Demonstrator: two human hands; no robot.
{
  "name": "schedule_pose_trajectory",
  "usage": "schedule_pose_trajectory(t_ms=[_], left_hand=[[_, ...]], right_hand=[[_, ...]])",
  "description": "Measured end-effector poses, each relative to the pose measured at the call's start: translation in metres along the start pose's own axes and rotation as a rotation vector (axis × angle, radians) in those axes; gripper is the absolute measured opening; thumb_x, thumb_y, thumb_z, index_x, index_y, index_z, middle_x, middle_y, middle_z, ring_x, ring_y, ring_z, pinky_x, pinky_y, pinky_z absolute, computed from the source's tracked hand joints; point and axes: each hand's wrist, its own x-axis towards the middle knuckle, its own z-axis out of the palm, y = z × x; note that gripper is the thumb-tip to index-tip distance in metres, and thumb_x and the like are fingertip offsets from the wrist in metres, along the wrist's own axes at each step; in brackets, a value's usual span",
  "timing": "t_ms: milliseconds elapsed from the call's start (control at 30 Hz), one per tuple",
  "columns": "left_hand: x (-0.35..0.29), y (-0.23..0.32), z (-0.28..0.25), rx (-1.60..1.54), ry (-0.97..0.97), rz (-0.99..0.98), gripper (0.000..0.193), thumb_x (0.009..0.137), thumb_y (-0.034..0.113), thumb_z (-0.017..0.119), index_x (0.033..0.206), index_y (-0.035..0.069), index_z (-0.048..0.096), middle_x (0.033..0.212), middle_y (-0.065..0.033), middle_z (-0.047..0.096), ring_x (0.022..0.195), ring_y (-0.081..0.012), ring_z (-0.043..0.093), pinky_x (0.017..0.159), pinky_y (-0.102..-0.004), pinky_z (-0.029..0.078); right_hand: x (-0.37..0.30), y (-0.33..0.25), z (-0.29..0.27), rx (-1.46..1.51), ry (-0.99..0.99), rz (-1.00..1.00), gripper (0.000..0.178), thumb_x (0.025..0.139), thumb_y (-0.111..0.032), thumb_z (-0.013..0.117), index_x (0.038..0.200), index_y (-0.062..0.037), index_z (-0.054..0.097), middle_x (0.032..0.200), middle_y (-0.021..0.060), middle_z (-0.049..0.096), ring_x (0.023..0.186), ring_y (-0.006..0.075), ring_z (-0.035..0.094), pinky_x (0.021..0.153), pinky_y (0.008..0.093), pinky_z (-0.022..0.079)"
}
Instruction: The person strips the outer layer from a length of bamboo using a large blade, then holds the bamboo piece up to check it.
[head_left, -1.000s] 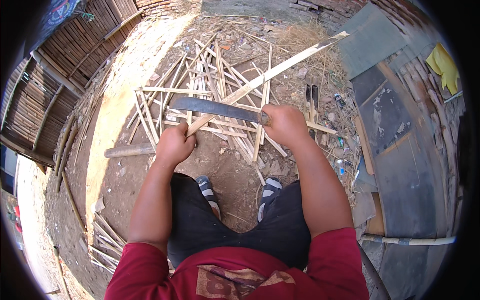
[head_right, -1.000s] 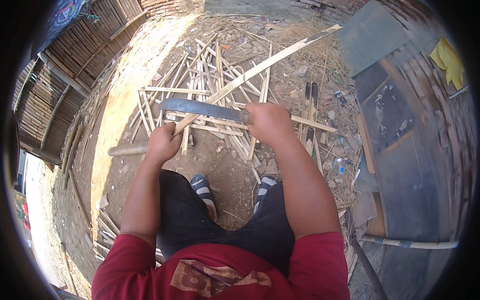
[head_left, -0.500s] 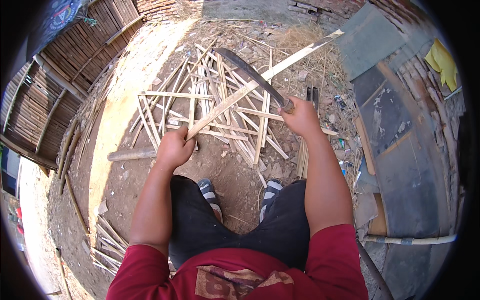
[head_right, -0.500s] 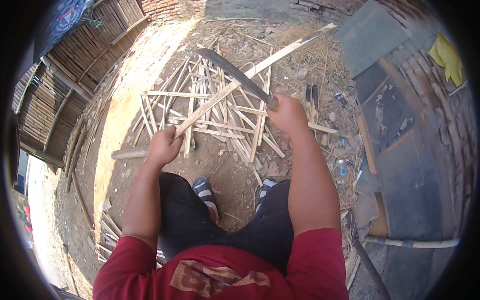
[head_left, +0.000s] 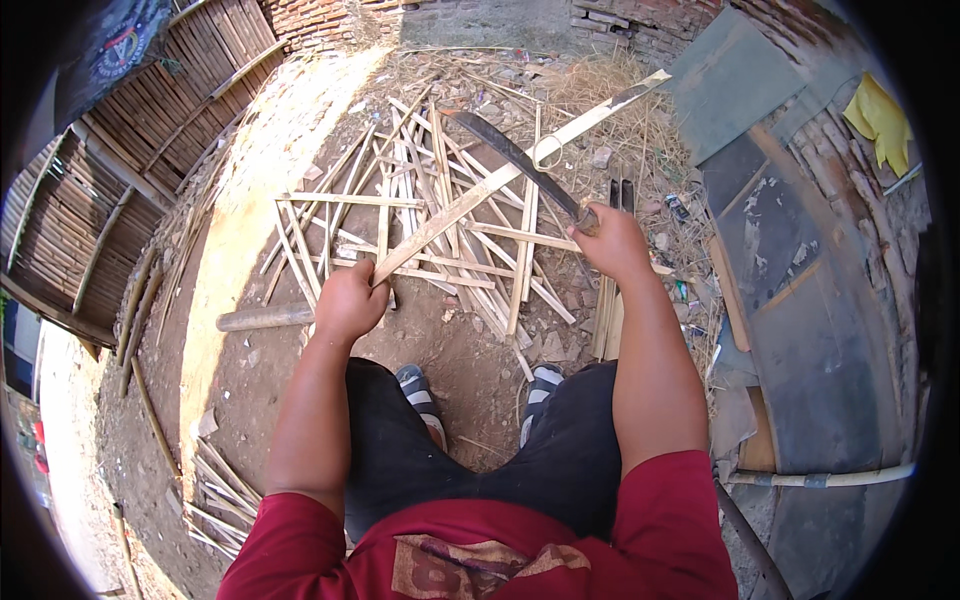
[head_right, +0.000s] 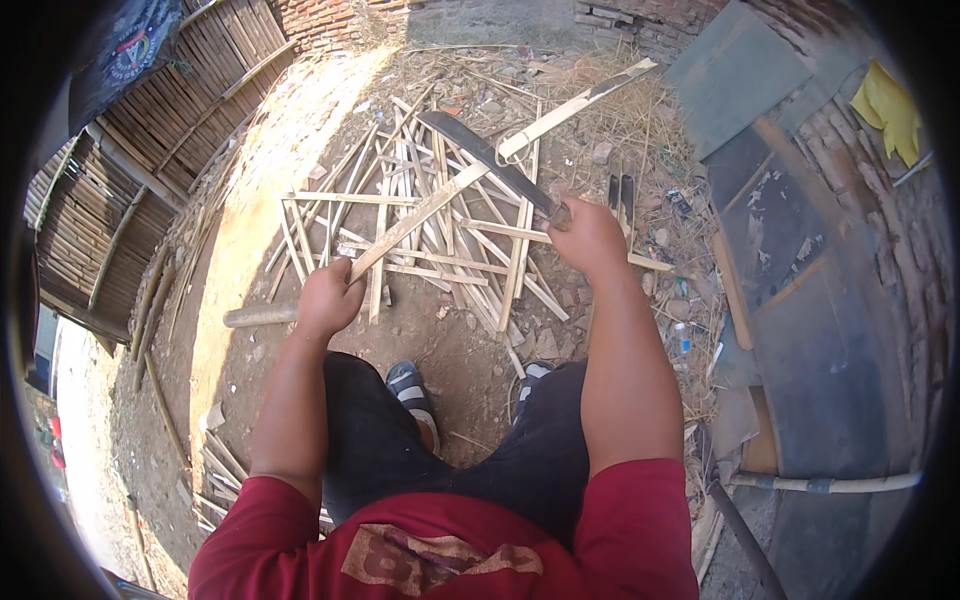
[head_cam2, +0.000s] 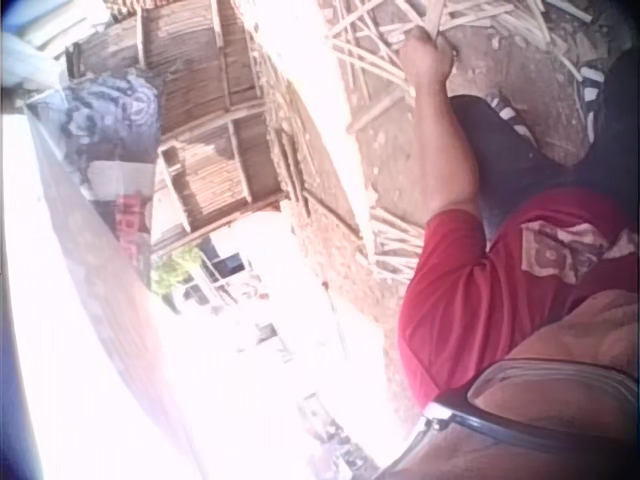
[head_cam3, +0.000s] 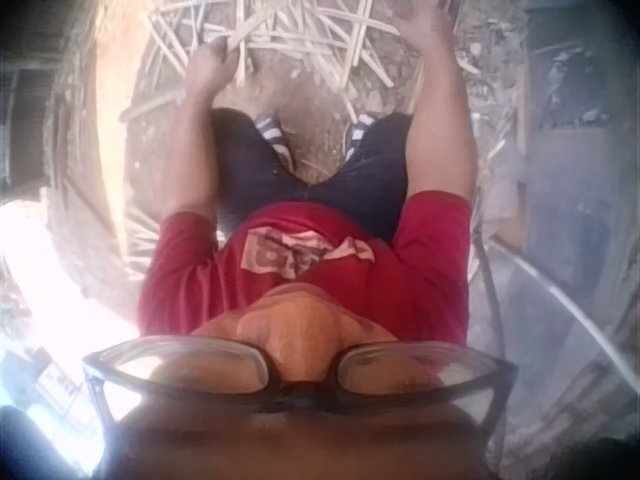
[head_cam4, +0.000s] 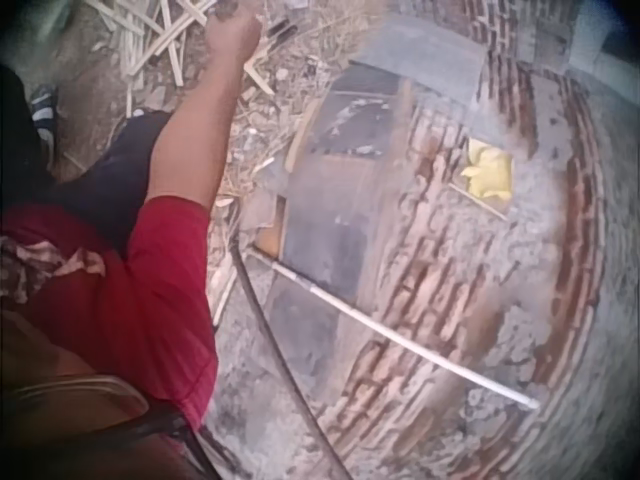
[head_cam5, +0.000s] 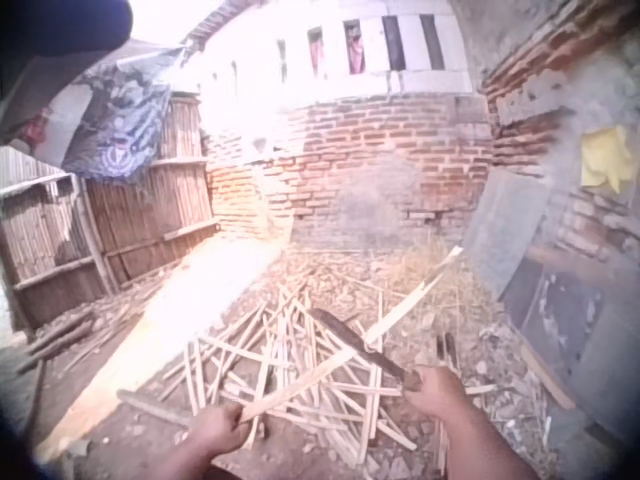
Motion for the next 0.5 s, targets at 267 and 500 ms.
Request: schedule_pose_trajectory(t_ms=[267,500], left_hand=[[-0.011,0.001,-0.017,-0.062,0.017,0.003,0.022,0.086,0.022,0.066,0.083,0.001,0.062,0.077,-0.0253,0.065,0.077,-0.0466,0.064,0.071,-0.0536,0.05],[-0.038,-0.009,-0.069,0.016,-0.014,-0.029,0.022,0.086,0.019,0.066,0.079,-0.002,0.061,0.073,-0.0266,0.062,0.073,-0.0476,0.063,0.066,-0.0516,0.049]], right_hand=[[-0.007,-0.049,0.001,-0.037,-0.124,-0.216,0.032,0.081,-0.027,0.079,0.107,-0.0096,0.071,0.091,0.0219,0.072,0.09,0.0414,0.069,0.08,0.049,0.055],[-0.01,-0.047,-0.022,0.004,-0.222,-0.07,0.04,0.084,-0.032,0.078,0.116,-0.0089,0.072,0.098,0.0217,0.073,0.095,0.0414,0.07,0.084,0.0498,0.055]])
